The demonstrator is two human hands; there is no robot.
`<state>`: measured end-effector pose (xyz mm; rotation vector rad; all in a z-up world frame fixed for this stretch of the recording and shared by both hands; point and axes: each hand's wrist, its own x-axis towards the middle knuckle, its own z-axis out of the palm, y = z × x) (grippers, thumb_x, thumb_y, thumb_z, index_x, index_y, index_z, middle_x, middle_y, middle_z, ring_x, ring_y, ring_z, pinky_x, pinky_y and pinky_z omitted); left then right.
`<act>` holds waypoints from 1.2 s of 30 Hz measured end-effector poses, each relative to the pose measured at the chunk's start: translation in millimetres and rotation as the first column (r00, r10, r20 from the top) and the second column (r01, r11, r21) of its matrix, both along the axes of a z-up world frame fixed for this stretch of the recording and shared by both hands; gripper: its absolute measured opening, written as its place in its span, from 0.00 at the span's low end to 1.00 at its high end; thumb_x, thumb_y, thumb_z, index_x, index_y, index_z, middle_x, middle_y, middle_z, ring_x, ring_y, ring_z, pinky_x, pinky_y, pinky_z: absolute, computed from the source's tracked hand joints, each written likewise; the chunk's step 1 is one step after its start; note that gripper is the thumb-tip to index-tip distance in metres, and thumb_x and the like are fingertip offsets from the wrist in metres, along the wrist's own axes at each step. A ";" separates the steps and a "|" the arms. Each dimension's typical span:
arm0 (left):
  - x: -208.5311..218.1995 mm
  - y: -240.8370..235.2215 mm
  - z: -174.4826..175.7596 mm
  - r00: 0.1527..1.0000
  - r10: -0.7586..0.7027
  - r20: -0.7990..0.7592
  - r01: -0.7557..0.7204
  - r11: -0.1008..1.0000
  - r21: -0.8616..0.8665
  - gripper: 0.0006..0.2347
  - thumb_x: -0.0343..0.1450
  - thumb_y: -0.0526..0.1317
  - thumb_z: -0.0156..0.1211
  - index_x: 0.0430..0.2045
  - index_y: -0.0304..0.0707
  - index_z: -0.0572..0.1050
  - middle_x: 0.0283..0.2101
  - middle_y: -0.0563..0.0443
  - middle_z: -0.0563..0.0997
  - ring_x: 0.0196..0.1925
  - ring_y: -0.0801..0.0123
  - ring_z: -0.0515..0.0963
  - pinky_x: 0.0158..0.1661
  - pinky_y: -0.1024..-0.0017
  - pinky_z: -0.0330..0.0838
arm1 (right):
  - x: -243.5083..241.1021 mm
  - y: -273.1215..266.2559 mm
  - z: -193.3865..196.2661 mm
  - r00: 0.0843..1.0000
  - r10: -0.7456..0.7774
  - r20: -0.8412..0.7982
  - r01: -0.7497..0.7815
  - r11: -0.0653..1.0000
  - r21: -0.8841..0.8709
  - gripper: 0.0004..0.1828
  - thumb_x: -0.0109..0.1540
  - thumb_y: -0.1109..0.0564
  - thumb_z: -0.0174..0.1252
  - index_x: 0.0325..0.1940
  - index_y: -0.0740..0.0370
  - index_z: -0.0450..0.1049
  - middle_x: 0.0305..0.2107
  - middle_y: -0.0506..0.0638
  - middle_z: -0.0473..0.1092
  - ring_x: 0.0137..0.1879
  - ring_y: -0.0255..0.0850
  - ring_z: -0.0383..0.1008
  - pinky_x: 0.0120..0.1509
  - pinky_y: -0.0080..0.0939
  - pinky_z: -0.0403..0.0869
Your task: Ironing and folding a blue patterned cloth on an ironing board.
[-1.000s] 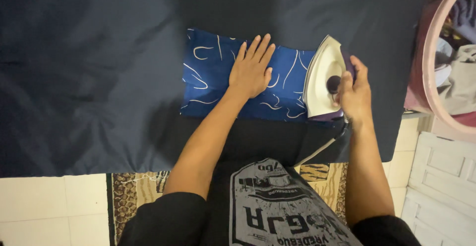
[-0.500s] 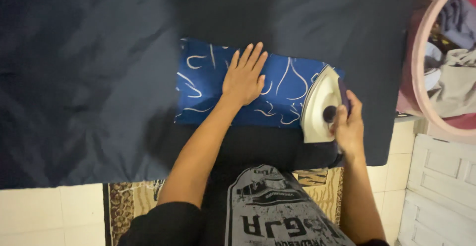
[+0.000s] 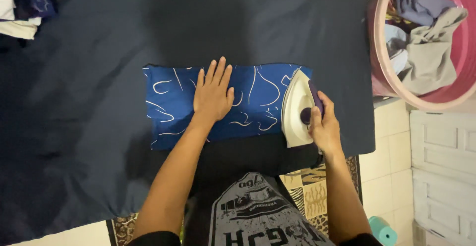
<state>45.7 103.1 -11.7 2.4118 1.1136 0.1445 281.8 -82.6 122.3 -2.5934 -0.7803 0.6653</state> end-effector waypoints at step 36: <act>0.9 -0.2 -7.9 0.999 0.012 0.038 -0.014 0.998 0.060 0.28 0.75 0.49 0.44 0.73 0.43 0.55 0.79 0.46 0.48 0.79 0.52 0.47 0.72 0.47 0.42 | 69.3 36.0 0.5 0.984 0.136 -0.116 -0.113 0.977 0.181 0.26 0.71 0.53 0.44 0.75 0.57 0.58 0.22 0.59 0.68 0.20 0.48 0.73 0.25 0.42 0.72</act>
